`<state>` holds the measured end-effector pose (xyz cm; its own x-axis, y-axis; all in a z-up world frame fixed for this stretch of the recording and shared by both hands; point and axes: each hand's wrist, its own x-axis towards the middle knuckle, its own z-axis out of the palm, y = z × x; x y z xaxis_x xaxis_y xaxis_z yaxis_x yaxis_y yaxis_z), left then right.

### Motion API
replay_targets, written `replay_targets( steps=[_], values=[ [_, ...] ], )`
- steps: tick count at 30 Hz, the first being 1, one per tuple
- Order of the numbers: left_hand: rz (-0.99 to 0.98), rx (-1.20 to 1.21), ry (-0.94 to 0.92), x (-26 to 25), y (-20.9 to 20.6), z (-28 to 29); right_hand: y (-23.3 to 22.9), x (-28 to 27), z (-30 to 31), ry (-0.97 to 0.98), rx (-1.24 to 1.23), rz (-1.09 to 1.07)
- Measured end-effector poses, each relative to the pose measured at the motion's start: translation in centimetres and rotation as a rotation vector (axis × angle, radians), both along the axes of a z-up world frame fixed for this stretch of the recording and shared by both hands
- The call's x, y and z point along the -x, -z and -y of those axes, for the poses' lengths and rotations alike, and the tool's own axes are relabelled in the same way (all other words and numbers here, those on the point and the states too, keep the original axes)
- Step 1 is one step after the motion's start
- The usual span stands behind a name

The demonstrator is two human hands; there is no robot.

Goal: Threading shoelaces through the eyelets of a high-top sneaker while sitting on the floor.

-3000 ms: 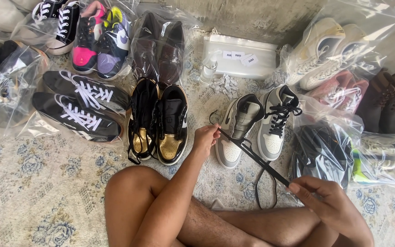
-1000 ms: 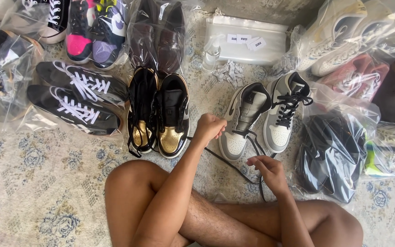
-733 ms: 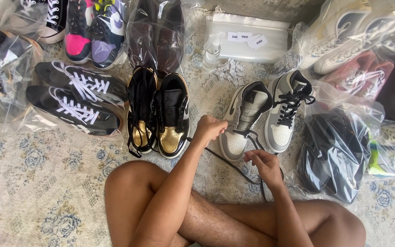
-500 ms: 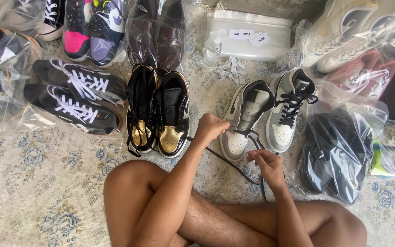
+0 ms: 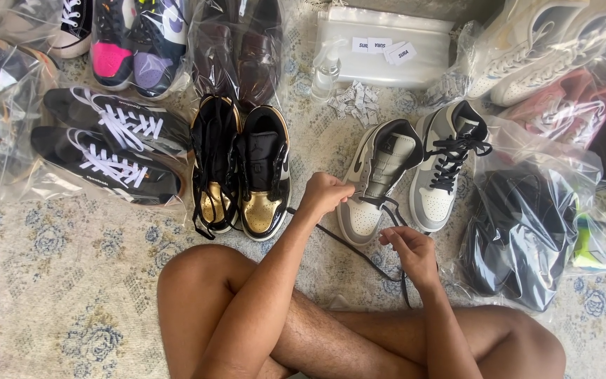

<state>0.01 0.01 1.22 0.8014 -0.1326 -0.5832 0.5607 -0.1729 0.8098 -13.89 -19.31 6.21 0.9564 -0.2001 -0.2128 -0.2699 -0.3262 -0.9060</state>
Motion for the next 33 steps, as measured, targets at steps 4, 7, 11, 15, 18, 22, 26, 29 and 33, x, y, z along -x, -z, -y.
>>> replay_targets(
  steps=[4, 7, 11, 15, 18, 22, 26, 29, 33],
  values=[
    [0.007, -0.039, -0.009, 0.0, 0.1, -0.2, 0.0, 0.0, 0.0, 0.005, 0.004, 0.005],
    [0.023, -0.077, 0.011, -0.1, 0.6, -0.2, -0.2, 0.0, 0.0, 0.003, 0.012, 0.007],
    [0.006, -0.038, -0.017, 0.0, 0.6, 0.0, -0.1, 0.1, 0.1, -0.005, 0.01, 0.014],
    [0.054, -0.017, 0.002, 0.1, 1.3, 0.3, 0.2, 0.1, 0.1, -0.007, 0.011, 0.029],
    [0.06, 0.055, -0.021, 0.1, 0.3, 0.5, 0.6, 0.0, 0.2, -0.003, 0.003, 0.035],
    [0.13, 0.029, 0.069, 0.2, 0.0, 0.4, 1.0, -0.4, -0.4, 0.009, -0.032, 0.089],
    [0.228, -0.047, 0.177, 0.2, 1.3, 0.5, 0.6, -2.4, -1.5, 0.006, -0.128, 0.144],
    [0.273, -0.065, 0.183, 0.3, 0.1, 0.2, -1.7, -4.8, -2.7, -0.023, 0.038, 0.153],
    [0.304, -0.074, 0.198, 0.4, -0.1, 0.2, -2.0, -7.2, -3.3, -0.087, 0.263, 0.074]
  ],
)
